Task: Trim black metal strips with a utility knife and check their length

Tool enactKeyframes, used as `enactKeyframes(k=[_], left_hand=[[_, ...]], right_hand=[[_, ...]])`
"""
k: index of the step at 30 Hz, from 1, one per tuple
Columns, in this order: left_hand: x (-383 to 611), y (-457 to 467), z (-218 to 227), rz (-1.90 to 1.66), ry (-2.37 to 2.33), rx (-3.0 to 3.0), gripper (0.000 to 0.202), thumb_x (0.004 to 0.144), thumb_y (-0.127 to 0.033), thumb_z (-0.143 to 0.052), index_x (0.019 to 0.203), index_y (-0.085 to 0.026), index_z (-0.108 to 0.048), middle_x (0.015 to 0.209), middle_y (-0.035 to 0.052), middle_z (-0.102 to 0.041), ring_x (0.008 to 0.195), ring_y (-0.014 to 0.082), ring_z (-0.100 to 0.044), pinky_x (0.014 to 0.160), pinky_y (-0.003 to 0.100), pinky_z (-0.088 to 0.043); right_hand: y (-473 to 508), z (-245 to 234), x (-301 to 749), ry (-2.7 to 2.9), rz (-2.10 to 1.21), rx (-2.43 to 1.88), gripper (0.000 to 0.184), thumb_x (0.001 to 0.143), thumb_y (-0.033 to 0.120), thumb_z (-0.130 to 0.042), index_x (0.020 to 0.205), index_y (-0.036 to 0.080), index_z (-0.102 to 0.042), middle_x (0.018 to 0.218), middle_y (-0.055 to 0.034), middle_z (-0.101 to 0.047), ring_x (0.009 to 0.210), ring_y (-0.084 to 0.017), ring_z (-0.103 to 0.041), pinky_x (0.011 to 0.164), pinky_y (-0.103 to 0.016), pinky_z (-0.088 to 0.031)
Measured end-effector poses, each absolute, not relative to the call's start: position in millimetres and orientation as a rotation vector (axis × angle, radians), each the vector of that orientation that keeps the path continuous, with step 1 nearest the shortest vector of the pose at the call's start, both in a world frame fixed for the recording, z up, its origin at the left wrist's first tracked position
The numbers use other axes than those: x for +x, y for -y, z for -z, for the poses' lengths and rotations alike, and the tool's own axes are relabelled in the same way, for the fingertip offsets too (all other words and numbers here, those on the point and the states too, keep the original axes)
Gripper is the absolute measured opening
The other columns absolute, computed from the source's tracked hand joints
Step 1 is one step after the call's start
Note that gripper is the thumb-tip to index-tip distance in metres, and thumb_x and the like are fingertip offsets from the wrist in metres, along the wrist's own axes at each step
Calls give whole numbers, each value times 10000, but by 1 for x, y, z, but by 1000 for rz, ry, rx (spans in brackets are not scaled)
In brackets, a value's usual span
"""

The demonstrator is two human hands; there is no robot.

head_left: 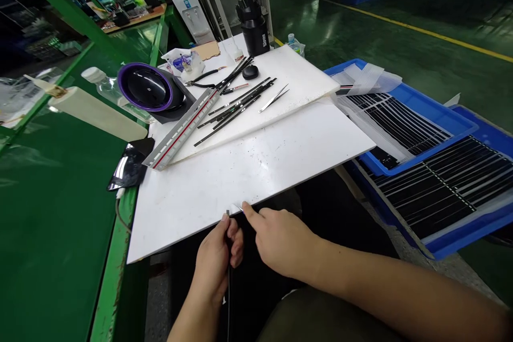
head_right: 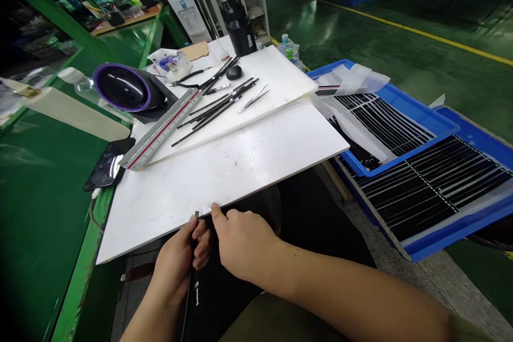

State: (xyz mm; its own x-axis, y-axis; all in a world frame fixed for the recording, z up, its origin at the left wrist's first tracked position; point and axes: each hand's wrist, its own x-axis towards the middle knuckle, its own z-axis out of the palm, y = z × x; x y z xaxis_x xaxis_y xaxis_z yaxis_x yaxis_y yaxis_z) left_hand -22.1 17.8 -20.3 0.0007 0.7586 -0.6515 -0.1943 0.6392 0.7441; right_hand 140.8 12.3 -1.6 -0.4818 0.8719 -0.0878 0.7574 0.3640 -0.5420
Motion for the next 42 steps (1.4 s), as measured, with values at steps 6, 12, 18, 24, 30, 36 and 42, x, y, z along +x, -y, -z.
enactKeyframes(k=[6,12,18,24,30,36,42], left_hand=[[-26,-15,5,-849,-1285,508,384,904,-442,-521,625,-200,-418,443,-73,-375,330,47,-218,337,169,-182],[-28,-25,-15,-851,-1399,842,370,891,-488,-530,682,-181,-539,511,-50,-443,396,68,-319,400,188,-260],[-26,-32,-31,-708,-1540,1184,425,895,-551,-504,726,-186,-642,553,-12,-510,471,118,-426,449,219,-318],[-2,-23,-41,-617,-1475,1278,434,936,-527,-423,772,-192,-645,572,-20,-492,508,129,-436,488,239,-326],[10,-22,-44,-605,-1403,1316,422,936,-513,-434,769,-192,-650,570,-12,-516,507,135,-427,476,246,-297],[19,-9,-33,-541,-1284,1403,444,967,-463,-372,777,-190,-666,557,-3,-537,486,149,-450,469,254,-326],[-28,-43,-35,-750,-1636,1971,273,920,-421,-529,1051,-257,-704,1092,76,-718,1007,247,-648,932,357,-491]], right_hand=[[-56,2,188,2282,-446,-1552,602,959,173,-354,1556,241,-306,1001,-57,-659,762,-191,-601,664,-298,-455],[-124,19,230,2374,-201,-1494,599,912,72,-378,1500,167,-429,1056,-138,-611,939,-254,-540,816,-364,-449],[-141,22,231,2262,-300,-1378,481,879,65,-466,1321,147,-637,1185,-169,-587,1076,-288,-506,952,-458,-413],[-94,-15,204,1973,-567,-1299,366,975,190,-415,1234,120,-663,1126,-130,-676,1055,-217,-609,957,-370,-477],[-50,-28,180,1458,-1493,-1030,235,910,320,-570,1013,164,-713,810,-19,-718,724,-154,-679,744,-290,-542],[-45,-11,177,1203,-1729,-1061,268,794,412,-702,756,157,-630,580,25,-615,553,-134,-599,613,-274,-482],[-41,12,216,964,-1655,-1167,322,744,448,-779,754,145,-670,654,10,-621,593,-116,-587,603,-243,-508]])
